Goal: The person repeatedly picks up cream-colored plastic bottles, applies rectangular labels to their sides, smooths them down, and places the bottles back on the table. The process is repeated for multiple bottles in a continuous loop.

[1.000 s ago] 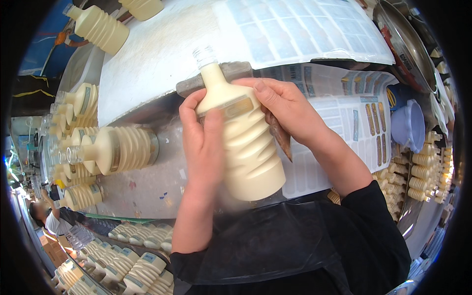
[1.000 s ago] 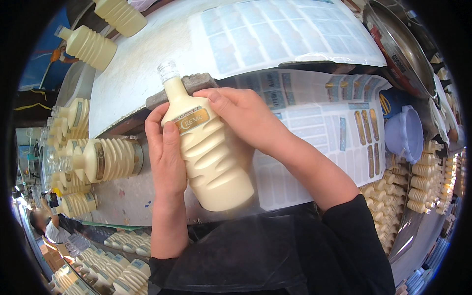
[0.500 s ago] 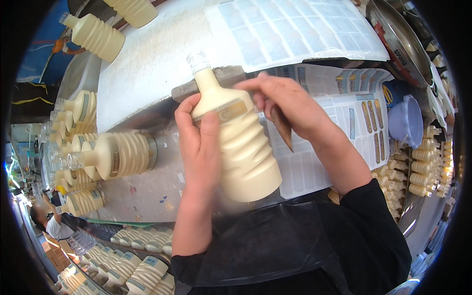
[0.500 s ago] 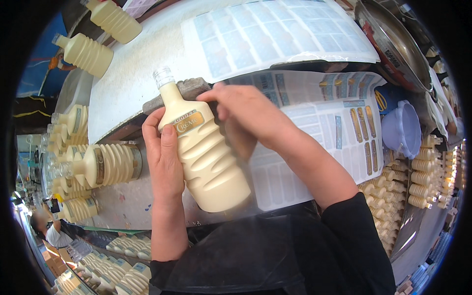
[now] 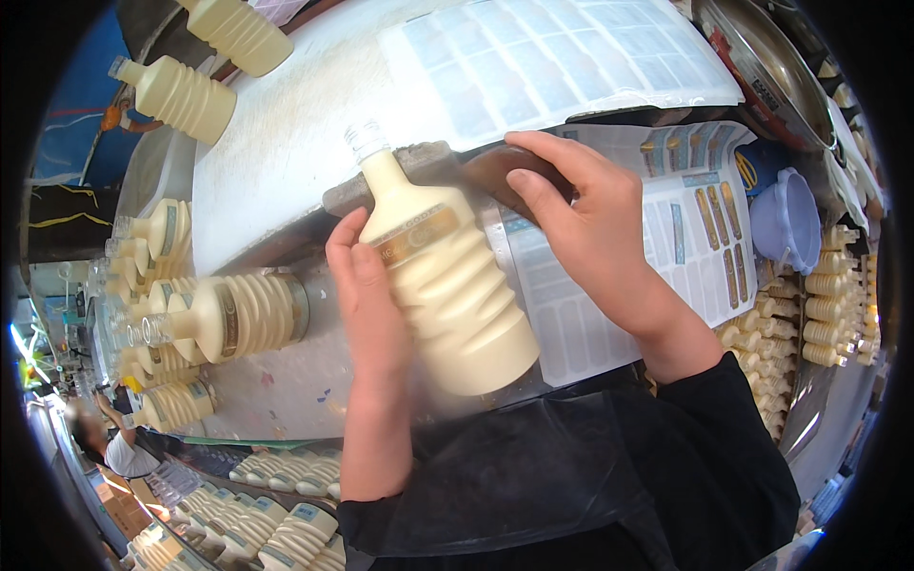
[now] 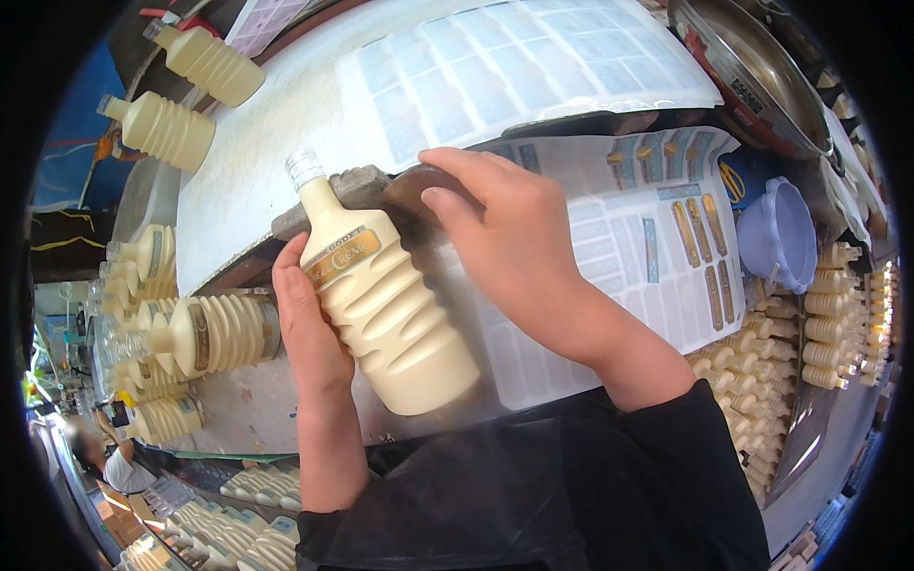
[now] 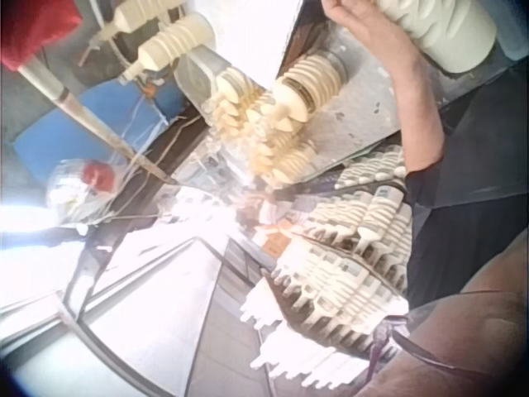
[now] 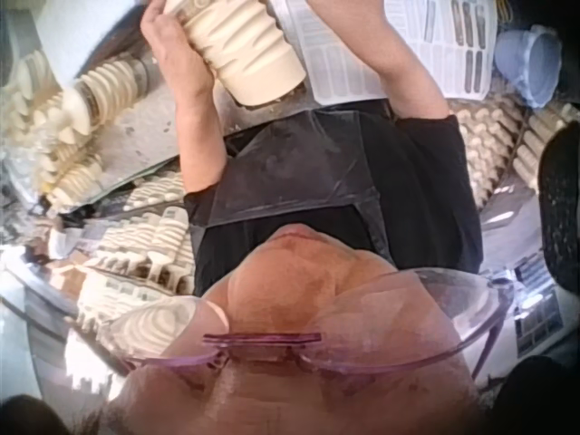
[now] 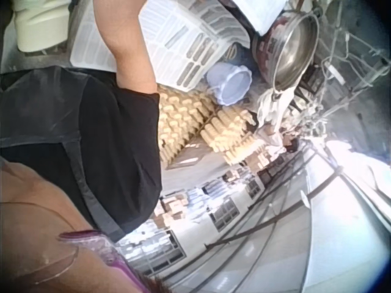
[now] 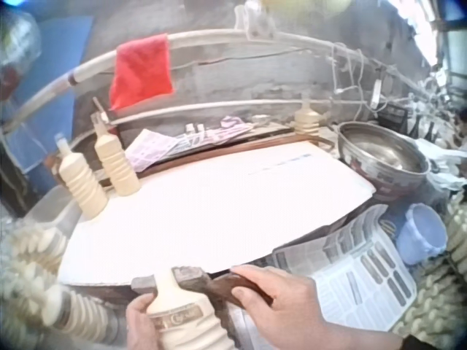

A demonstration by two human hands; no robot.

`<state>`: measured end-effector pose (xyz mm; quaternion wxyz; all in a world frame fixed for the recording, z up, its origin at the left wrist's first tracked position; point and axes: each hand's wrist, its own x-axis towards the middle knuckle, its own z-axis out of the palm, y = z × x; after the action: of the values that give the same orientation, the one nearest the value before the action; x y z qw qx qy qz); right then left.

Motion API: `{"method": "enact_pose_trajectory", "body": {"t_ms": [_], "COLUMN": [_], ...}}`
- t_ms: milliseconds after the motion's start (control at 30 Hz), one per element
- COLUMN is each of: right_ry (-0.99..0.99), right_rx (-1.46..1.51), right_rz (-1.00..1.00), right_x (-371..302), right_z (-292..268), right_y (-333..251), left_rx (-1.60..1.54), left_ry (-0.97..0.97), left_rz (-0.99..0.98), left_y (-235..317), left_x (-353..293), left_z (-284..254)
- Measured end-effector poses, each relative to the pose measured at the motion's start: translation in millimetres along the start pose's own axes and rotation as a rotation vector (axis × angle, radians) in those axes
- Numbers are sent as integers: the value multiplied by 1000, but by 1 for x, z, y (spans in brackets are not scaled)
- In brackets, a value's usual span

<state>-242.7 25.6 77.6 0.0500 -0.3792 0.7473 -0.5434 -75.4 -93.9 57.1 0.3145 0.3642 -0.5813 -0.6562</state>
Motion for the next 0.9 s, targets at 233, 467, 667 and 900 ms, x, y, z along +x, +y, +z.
{"method": "enact_pose_trajectory", "body": {"t_ms": [233, 467, 667, 900], "right_ry": [-364, -465, -510, -472], "right_rx": [456, 348, 333, 415], "right_rz": [404, 376, 434, 431], "right_x": [7, 11, 9, 5], "right_z": [-4, 37, 37, 39], "right_y": [-4, 1, -3, -1], "left_rx": [-436, -271, -137, -193], "left_ry": [-178, -145, -101, -88], "left_rz": [-165, -91, -11, 37], "left_y": [-3, 4, -1, -8], "left_x": [-1, 3, 11, 14], "left_z": [-12, -23, -22, -20]}}
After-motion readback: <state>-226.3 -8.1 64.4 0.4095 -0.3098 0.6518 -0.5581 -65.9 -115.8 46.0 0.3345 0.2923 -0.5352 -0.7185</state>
